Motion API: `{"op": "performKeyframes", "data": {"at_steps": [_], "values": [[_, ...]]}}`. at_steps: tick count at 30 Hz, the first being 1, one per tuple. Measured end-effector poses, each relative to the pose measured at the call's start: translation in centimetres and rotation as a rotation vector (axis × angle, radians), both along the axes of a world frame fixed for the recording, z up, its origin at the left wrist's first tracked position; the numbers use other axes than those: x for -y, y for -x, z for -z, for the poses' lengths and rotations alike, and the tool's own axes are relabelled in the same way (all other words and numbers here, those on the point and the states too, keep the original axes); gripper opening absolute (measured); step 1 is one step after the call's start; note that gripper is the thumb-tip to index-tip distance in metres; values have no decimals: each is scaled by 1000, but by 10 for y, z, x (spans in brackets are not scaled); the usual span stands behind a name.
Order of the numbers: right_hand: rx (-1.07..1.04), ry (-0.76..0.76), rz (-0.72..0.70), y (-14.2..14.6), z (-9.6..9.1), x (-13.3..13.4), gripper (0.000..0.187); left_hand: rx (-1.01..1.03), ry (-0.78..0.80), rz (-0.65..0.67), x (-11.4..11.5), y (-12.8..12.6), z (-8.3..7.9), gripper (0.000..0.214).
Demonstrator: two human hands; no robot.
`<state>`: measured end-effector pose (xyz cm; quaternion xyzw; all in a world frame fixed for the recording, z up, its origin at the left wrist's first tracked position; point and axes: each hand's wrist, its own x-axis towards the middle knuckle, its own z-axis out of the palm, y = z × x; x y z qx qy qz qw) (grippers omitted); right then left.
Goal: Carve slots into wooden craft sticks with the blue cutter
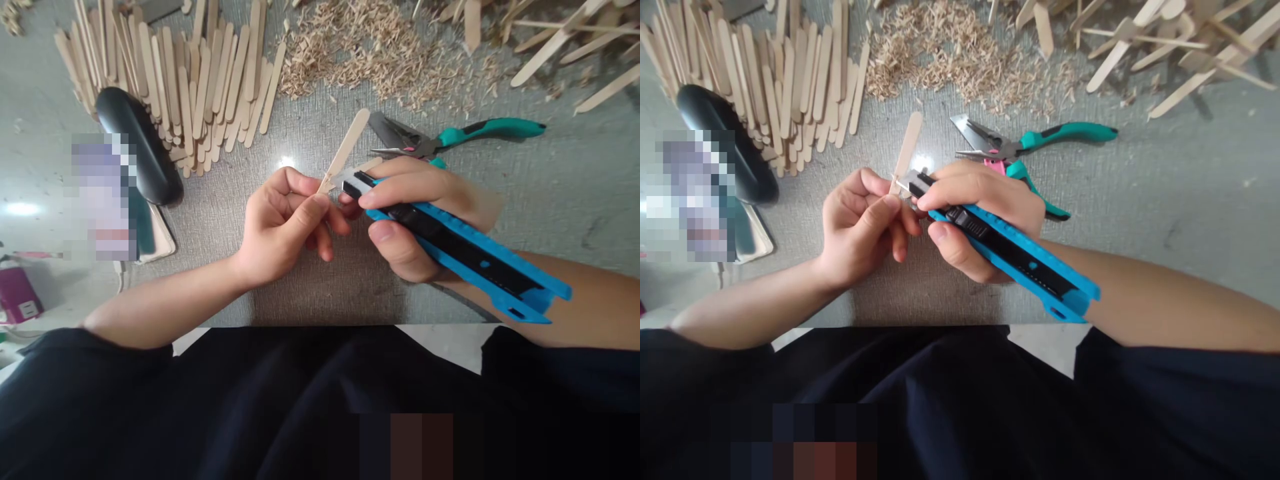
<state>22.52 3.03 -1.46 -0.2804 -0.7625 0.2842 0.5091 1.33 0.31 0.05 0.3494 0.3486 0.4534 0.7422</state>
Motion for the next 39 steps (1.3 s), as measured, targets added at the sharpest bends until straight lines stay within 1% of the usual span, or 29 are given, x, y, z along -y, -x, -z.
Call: {"op": "performKeyframes", "data": {"at_steps": [4,7,10,14,16,18,20,24,27,30,32,36,37,39], "values": [[-52,88,6,4,-3,4,29,-8,12,-10,0,-1,0,52],[-40,60,51,5,-3,4,33,-49,20,-18,1,0,-1,52],[-12,34,99,4,1,5,40,-120,22,-20,2,0,-1,51],[-26,65,127,2,4,6,56,-165,-6,-46,4,0,2,49],[-71,30,87,2,5,5,65,-177,-15,-58,4,-1,3,48],[-100,-25,14,2,6,2,69,-192,-19,-71,4,-2,4,49],[-88,-47,-12,2,6,1,68,-194,-29,-85,4,-3,3,50],[-7,-14,35,2,2,3,60,-194,-49,-93,4,-4,3,50],[15,-1,53,4,1,5,53,-199,-61,-92,4,-4,2,49],[11,-101,37,4,0,3,49,-183,-79,-83,4,-4,2,48],[55,-145,46,3,0,2,45,-176,-87,-86,5,-4,2,46],[175,-84,107,-2,3,2,30,-181,-59,-70,5,-3,2,49],[171,-91,101,-3,5,2,27,-178,-51,-59,5,-3,1,50],[119,-118,69,-2,7,0,29,-162,-48,-32,5,-2,1,50]]}}
